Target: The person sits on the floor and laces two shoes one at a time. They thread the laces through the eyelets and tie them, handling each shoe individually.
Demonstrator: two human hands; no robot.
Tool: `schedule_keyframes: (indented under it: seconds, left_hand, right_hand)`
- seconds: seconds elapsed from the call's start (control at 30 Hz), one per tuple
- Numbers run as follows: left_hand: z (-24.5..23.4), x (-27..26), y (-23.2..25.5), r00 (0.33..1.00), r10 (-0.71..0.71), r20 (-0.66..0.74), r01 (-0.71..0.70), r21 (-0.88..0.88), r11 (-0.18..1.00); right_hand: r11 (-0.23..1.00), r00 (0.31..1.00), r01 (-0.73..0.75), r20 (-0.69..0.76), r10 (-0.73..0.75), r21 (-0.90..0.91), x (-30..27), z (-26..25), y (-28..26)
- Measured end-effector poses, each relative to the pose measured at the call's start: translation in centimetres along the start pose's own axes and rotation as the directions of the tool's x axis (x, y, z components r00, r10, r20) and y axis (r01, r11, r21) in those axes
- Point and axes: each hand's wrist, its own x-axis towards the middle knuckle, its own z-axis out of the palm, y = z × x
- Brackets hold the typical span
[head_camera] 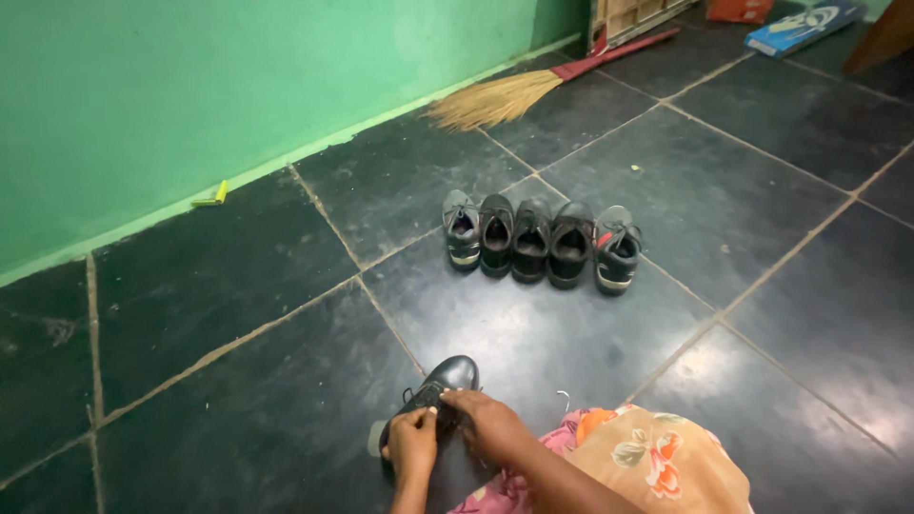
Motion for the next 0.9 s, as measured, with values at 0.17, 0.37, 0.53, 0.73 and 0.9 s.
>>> schedule_keyframes:
  seconds: [0.17,0.37,0.53,0.73,0.9]
  left_hand:
    - [-0.2,-0.2,-0.5,1.000,-0.011,-0.007,0.010,-0.076,0.997]
    - [0.1,0.6,-2.1,0.995,0.102,-0.012,-0.102,-0.235,0.967]
    - [0.1,0.6,-1.8,1.000,0.029,0.000,-0.027,-0.406,0.913]
    - [-1.1,-0.3,-0.9,1.000,0.009,-0.007,-0.011,-0.355,0.935]
    - [-2.6,-1.1,0.4,1.000,0.010,-0.005,-0.011,-0.385,0.923]
  right_hand:
    - [0.999,0.999,0.042,0.024,-0.042,-0.006,-0.6,-0.1,-0.4]
    - [0.996,0.997,0.077,-0.028,-0.079,-0.049,-1.5,0.6,-0.3]
    - [0.993,0.995,0.101,-0.010,-0.102,-0.062,-1.8,0.6,0.0]
    - [0.985,0.998,0.059,-0.023,-0.064,-0.162,-1.7,1.2,0.5]
    - [0.992,0.998,0.053,-0.026,-0.056,-0.114,-2.0,0.6,0.1]
